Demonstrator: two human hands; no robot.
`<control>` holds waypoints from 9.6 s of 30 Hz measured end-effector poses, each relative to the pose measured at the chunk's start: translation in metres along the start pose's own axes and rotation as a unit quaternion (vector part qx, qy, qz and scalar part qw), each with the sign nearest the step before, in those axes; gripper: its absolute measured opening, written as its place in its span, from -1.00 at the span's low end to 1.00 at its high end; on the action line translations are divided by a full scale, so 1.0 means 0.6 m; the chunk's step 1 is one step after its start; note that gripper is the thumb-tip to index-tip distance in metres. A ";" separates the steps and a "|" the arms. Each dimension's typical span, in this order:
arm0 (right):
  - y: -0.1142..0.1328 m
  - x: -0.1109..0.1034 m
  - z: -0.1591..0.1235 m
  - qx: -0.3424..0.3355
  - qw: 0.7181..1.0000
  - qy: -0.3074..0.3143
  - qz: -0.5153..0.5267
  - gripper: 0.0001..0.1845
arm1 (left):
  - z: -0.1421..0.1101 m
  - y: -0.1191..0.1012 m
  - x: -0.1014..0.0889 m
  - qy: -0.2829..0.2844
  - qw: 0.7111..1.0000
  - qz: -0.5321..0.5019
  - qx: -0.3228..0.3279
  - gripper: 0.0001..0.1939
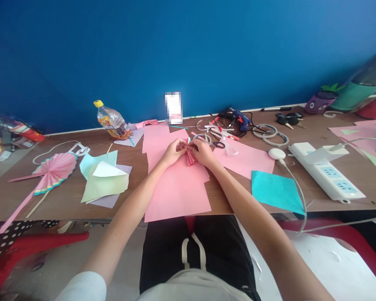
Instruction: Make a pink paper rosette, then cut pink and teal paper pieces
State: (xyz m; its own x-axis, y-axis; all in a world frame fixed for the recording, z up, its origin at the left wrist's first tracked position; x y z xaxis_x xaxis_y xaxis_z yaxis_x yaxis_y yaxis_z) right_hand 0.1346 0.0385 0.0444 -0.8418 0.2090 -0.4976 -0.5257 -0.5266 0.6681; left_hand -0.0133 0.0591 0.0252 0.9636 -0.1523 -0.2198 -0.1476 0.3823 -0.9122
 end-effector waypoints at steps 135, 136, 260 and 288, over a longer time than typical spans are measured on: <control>0.000 -0.014 0.019 -0.026 0.995 0.079 0.055 -0.87 | 0.000 -0.006 -0.002 -0.043 0.993 0.111 0.014 -0.84; -0.002 -0.014 0.020 -0.029 0.995 0.076 0.050 -0.87 | 0.001 -0.006 -0.002 -0.043 0.993 0.111 0.012 -0.84; -0.021 0.002 0.027 -0.029 0.999 0.022 -0.011 -0.89 | 0.005 0.004 0.000 -0.016 0.994 0.109 0.002 -0.93; -0.017 0.000 0.026 -0.073 0.996 0.040 0.023 -0.88 | 0.003 0.003 -0.005 -0.038 0.994 0.106 0.001 -0.96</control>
State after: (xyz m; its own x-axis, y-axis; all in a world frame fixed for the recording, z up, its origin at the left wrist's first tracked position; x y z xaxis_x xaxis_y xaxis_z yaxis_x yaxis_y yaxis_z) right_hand 0.1379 0.0569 0.0461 -0.8494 0.1188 -0.5142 -0.4579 -0.6501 0.6063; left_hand -0.0160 0.0617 0.0249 0.9246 0.0007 -0.3808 -0.3493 0.3998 -0.8474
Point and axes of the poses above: each hand's wrist, its own z-axis towards the middle knuckle, its own x-axis out of the palm, y = z × x, the point moved 5 cm from there along z, towards the middle knuckle, and after that the axes turned 9 degrees about -y, right-handed, at the moved point
